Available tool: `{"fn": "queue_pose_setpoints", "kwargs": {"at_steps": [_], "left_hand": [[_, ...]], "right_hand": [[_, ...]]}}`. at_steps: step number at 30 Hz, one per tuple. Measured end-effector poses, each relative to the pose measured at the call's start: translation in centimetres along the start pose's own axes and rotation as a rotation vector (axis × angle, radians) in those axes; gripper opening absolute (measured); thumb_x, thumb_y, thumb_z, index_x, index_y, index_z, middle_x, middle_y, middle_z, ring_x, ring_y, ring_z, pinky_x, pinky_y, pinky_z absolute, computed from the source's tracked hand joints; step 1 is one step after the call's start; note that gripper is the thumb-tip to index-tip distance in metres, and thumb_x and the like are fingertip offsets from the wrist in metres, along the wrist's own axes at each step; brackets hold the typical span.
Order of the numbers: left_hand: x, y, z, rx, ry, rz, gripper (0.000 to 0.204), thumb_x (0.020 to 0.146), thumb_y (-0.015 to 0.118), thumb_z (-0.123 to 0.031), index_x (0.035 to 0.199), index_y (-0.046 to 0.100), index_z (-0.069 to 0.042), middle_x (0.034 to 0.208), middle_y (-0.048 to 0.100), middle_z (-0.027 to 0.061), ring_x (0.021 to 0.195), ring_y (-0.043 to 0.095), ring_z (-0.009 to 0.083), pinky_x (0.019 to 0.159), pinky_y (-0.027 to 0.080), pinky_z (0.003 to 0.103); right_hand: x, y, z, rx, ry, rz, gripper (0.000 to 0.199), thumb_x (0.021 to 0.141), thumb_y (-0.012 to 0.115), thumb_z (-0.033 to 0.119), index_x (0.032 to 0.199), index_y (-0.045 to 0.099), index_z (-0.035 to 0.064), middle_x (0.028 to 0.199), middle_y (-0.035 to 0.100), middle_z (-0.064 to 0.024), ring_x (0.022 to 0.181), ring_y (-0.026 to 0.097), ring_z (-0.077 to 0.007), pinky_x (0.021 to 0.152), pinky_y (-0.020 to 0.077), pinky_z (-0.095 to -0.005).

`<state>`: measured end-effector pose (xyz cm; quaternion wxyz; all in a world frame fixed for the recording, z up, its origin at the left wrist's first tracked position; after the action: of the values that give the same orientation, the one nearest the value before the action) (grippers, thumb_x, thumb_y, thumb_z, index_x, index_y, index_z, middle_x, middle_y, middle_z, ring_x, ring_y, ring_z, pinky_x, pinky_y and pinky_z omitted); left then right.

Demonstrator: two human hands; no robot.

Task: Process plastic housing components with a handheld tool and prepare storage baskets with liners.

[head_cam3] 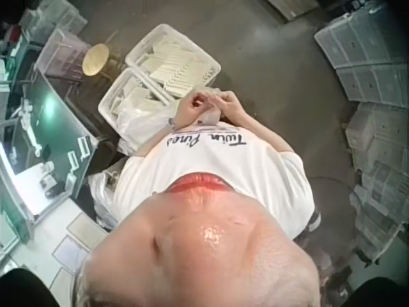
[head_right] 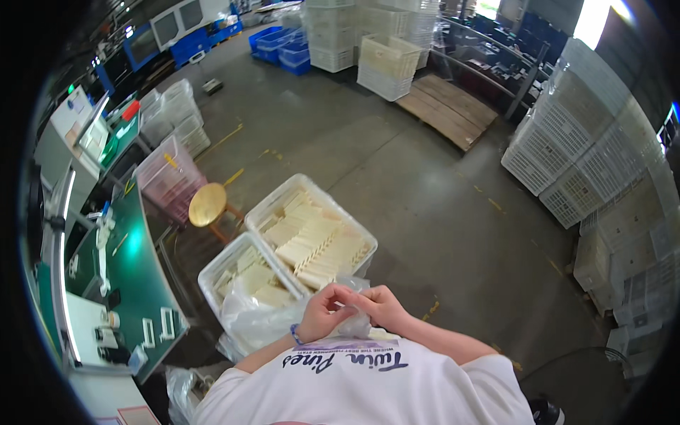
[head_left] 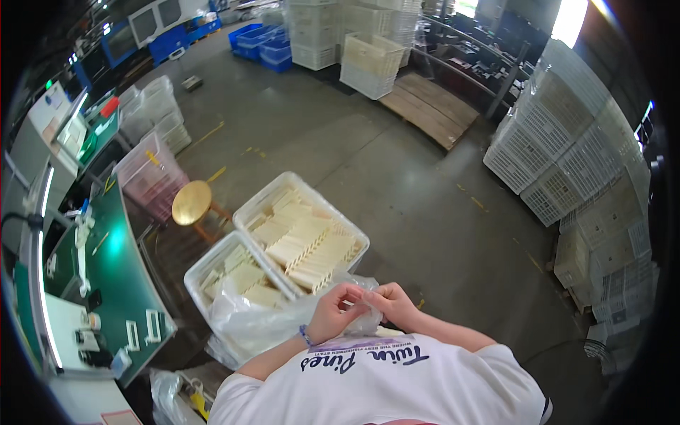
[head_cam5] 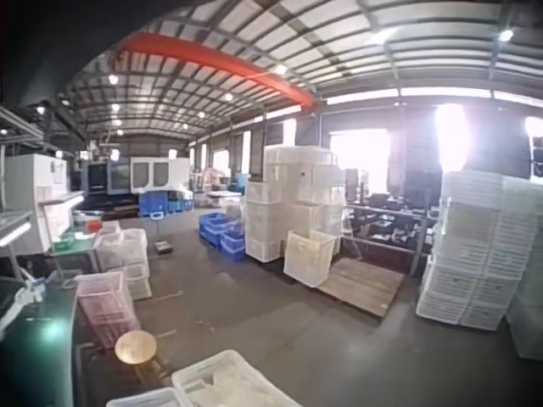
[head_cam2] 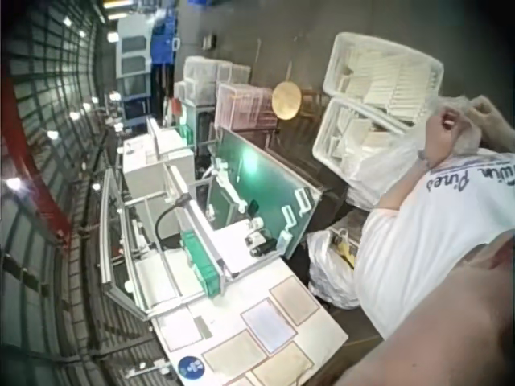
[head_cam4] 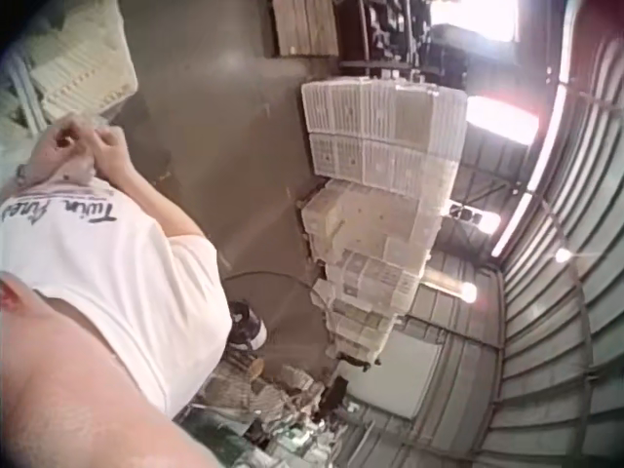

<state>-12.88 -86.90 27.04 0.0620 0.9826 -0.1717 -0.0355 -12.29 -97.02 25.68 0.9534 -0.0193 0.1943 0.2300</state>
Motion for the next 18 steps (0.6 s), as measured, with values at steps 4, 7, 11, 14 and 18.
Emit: {"fn": "queue_pose_setpoints", "kwargs": {"at_steps": [4,7,11,14,18], "left_hand": [[9.6,1.7,2.3,0.001,0.018,0.040,0.011,0.080,0.064,-0.001,0.087,0.056,-0.002,0.091,0.058,0.0034,0.078,0.055,0.0063,0.066,0.046,0.020],[17.0,2.9,3.8,-0.146,-0.024,-0.037,0.005,0.083,0.060,-0.002,0.085,0.056,-0.002,0.082,0.058,0.0015,0.070,0.054,0.0048,0.063,0.045,0.020],[28.3,6.7,5.1,-0.162,-0.065,-0.088,0.006,0.087,0.058,-0.009,0.085,0.058,-0.004,0.076,0.059,-0.0015,0.069,0.052,0.0039,0.064,0.043,0.019],[35.9,14.1,6.9,-0.188,-0.196,0.036,0.007,0.086,0.060,-0.010,0.089,0.061,-0.004,0.078,0.060,-0.0016,0.071,0.053,0.0036,0.064,0.044,0.020],[45.5,17.0,5.0,-0.192,-0.176,-0.031,0.007,0.086,0.060,-0.011,0.088,0.060,-0.004,0.075,0.060,-0.0010,0.069,0.052,0.0036,0.061,0.044,0.019]], "right_hand": [[2.3,-9.7,-0.5,0.476,-0.131,-0.097,0.042,0.090,0.051,0.018,0.050,0.044,0.0049,0.046,0.043,-0.0011,0.038,0.034,-0.0089,0.036,0.0263,-0.0233],[4.8,-17.3,-0.2,0.641,-0.208,-0.042,0.043,0.090,0.044,0.012,0.048,0.040,0.0061,0.047,0.042,-0.0035,0.038,0.032,-0.0097,0.036,0.0224,-0.0248],[8.3,-29.3,-1.1,0.699,-0.225,-0.083,0.026,0.089,0.048,0.011,0.064,0.051,0.0037,0.063,0.052,-0.0047,0.053,0.047,-0.0114,0.048,0.0362,-0.0244],[10.6,-35.1,-0.4,0.344,-0.170,-0.130,0.038,0.080,0.058,0.003,0.116,0.045,0.0013,0.105,0.053,-0.0042,0.102,0.048,-0.0120,0.087,0.0400,-0.0274],[14.8,-45.9,2.3,0.199,-0.112,-0.275,0.023,0.080,0.063,0.007,0.101,0.056,0.0014,0.087,0.058,-0.0013,0.081,0.055,-0.0098,0.071,0.0444,-0.0234]]}}
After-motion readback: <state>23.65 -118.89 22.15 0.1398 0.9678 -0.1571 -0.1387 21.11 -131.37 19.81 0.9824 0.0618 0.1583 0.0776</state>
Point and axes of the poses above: each hand's wrist, its own x-axis towards the middle knuckle, its own y-axis out of the palm, z = x × y, the point moved 10 cm from there along x, towards the middle knuckle
